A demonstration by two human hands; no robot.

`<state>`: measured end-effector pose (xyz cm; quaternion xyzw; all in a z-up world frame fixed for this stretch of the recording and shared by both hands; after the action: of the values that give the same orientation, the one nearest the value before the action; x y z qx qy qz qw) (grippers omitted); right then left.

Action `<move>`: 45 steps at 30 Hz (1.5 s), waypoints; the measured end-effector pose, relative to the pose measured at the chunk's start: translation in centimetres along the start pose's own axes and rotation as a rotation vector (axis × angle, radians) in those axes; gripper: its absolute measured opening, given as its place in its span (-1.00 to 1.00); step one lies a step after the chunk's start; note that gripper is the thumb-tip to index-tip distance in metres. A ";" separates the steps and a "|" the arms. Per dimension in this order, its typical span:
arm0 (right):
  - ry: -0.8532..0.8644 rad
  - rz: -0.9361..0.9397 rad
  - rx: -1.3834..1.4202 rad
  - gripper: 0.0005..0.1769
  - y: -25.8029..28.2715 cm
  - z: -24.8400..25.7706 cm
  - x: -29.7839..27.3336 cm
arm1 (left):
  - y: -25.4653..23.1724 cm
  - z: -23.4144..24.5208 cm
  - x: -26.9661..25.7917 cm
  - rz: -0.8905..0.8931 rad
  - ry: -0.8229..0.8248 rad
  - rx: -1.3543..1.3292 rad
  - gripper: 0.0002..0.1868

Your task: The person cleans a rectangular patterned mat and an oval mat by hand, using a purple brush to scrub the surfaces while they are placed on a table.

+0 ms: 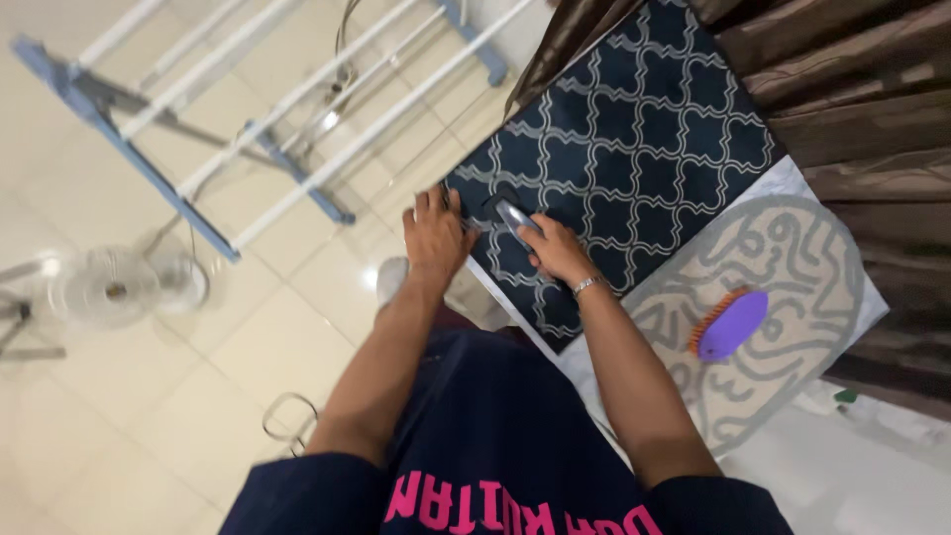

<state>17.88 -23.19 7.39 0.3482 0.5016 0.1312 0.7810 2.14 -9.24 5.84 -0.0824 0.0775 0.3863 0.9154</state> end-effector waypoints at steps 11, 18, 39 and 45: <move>-0.059 -0.064 0.110 -0.53 -11.3 6.7 -10.0 | -2.4 -3.3 -0.3 0.170 0.046 0.046 0.18; -0.122 0.012 0.059 -0.59 -18.1 10.0 -13.0 | -4.3 -6.0 0.5 0.109 -0.038 0.048 -0.27; 0.015 0.506 -0.038 -0.54 1.6 0.7 7.9 | -6.1 -1.1 -0.6 0.046 -0.009 -0.127 -0.04; 0.095 0.107 0.118 -0.58 0.9 1.8 8.0 | -6.2 -1.2 -0.7 0.056 0.005 -0.149 -0.06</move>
<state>23.30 -18.83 2.93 0.4133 0.5254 0.1594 0.7264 6.05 -14.26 5.35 -0.1492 0.0530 0.4161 0.8954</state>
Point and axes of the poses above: each hand's wrist, its own x-axis towards the middle knuckle, its own z-axis out of the back of the hand, y = z × x, the point moved 2 cm from there along x, towards the middle knuckle, and after that the axes turned 13 degrees about x, right-handed, at the moved point
